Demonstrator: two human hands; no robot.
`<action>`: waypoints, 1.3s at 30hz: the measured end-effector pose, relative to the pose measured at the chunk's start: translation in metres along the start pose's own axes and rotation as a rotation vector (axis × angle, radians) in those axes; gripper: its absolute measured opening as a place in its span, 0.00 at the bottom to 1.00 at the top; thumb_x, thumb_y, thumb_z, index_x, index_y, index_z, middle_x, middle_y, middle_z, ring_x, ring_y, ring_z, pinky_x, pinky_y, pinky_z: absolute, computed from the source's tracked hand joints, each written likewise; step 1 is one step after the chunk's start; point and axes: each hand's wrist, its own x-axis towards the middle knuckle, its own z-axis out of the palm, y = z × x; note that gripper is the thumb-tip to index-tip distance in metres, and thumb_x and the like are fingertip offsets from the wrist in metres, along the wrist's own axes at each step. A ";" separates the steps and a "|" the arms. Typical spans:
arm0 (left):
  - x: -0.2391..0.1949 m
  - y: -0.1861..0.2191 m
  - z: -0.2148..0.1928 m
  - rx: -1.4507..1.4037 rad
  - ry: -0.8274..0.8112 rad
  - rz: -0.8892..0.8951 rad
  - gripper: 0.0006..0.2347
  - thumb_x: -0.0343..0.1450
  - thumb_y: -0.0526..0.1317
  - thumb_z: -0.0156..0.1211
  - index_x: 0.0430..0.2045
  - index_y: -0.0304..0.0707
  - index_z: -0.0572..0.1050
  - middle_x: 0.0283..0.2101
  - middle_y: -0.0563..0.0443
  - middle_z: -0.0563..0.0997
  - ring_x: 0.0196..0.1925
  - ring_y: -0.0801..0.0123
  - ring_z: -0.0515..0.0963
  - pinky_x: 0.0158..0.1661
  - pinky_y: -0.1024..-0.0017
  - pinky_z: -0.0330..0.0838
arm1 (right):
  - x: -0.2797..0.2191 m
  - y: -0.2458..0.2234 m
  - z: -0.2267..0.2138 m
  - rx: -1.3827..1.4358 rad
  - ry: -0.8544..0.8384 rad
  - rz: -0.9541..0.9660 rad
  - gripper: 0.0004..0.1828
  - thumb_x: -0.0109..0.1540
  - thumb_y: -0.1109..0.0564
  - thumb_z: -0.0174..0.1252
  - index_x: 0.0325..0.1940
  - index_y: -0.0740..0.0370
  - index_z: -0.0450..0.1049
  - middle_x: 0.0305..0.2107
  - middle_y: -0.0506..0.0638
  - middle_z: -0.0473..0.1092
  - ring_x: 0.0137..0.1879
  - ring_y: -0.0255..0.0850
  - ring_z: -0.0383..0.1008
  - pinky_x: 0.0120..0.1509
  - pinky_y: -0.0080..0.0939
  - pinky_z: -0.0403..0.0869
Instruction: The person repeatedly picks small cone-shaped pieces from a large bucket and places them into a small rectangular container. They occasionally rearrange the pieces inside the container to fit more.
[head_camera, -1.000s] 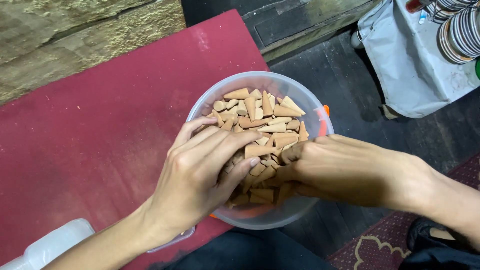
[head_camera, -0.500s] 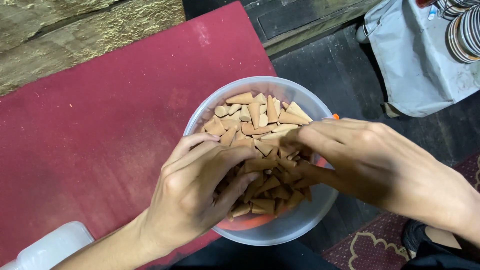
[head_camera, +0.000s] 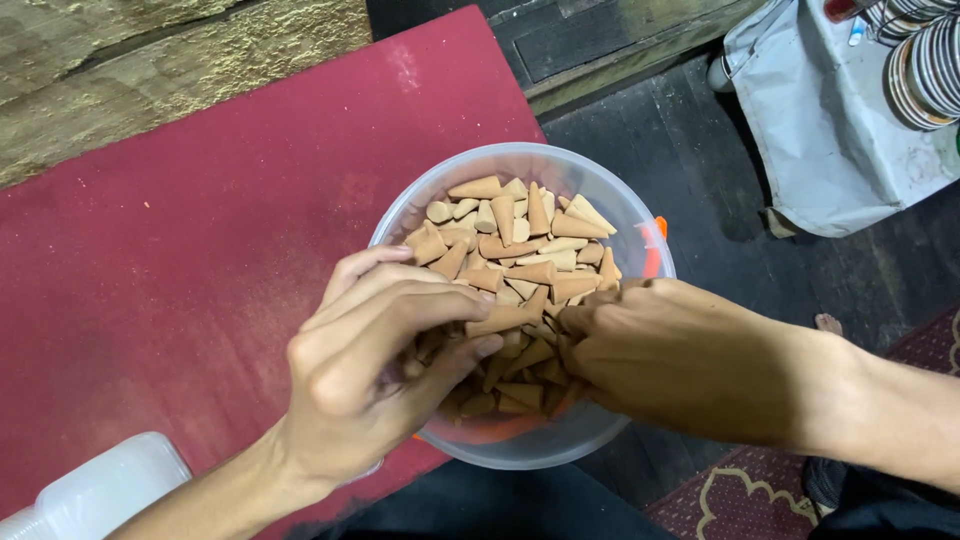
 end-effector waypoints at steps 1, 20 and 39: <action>0.000 0.004 -0.001 -0.001 0.000 0.002 0.05 0.70 0.33 0.68 0.36 0.33 0.78 0.39 0.52 0.86 0.40 0.64 0.85 0.58 0.57 0.70 | 0.001 0.000 -0.002 0.000 -0.001 0.002 0.15 0.66 0.67 0.52 0.31 0.49 0.76 0.30 0.49 0.70 0.33 0.46 0.72 0.26 0.52 0.73; -0.066 0.003 -0.054 0.027 0.153 -0.170 0.12 0.63 0.30 0.67 0.35 0.25 0.72 0.34 0.41 0.83 0.37 0.60 0.88 0.46 0.68 0.84 | -0.011 0.004 0.001 0.543 0.274 0.211 0.10 0.66 0.49 0.54 0.51 0.48 0.73 0.41 0.43 0.71 0.35 0.49 0.77 0.34 0.57 0.77; -0.110 0.022 -0.040 -0.109 0.423 -0.524 0.11 0.64 0.28 0.68 0.33 0.32 0.70 0.33 0.38 0.82 0.40 0.58 0.86 0.47 0.70 0.83 | 0.039 -0.060 0.002 -0.258 0.186 0.499 0.11 0.63 0.65 0.57 0.33 0.47 0.74 0.25 0.44 0.73 0.28 0.40 0.76 0.18 0.41 0.70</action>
